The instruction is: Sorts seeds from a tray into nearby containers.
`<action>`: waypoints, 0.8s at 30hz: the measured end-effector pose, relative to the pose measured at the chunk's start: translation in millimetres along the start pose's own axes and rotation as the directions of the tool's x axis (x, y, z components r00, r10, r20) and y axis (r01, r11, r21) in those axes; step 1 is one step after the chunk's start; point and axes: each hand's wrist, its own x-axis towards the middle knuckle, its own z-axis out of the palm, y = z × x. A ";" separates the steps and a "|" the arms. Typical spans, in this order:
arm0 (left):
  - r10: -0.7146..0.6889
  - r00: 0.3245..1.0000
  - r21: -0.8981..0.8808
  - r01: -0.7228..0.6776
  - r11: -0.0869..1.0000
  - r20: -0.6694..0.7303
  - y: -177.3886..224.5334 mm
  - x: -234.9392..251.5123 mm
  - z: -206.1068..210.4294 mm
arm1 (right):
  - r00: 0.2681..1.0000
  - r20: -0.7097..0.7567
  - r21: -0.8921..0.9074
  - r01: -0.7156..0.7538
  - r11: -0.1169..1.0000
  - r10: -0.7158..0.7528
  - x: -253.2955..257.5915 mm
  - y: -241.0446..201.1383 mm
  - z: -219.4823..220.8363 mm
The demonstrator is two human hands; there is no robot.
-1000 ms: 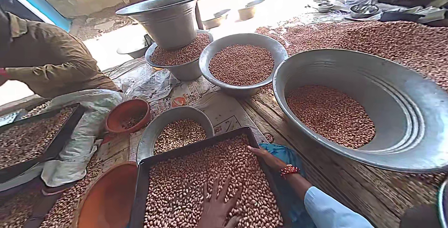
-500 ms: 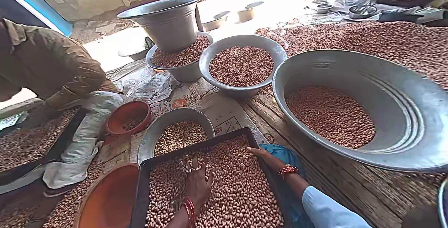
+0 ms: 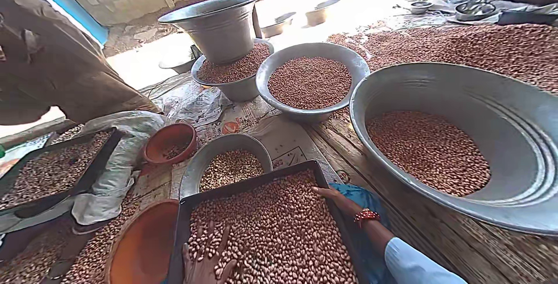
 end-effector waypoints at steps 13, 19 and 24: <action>0.426 0.888 -0.394 -0.334 0.856 0.174 130.7 18.5 -10.2 | 0.999 -0.043 -0.052 -0.036 0.998 0.034 -4.6 6.2 -2.0; 0.076 0.942 -0.048 -0.064 0.997 0.327 12.0 -21.9 -10.3 | 0.999 -0.026 -0.005 -0.021 1.000 0.021 -0.7 1.9 0.4; -0.174 0.974 -0.137 0.194 0.971 0.147 37.4 45.1 -18.3 | 0.999 -0.025 0.005 -0.027 1.000 0.027 -2.7 1.3 1.3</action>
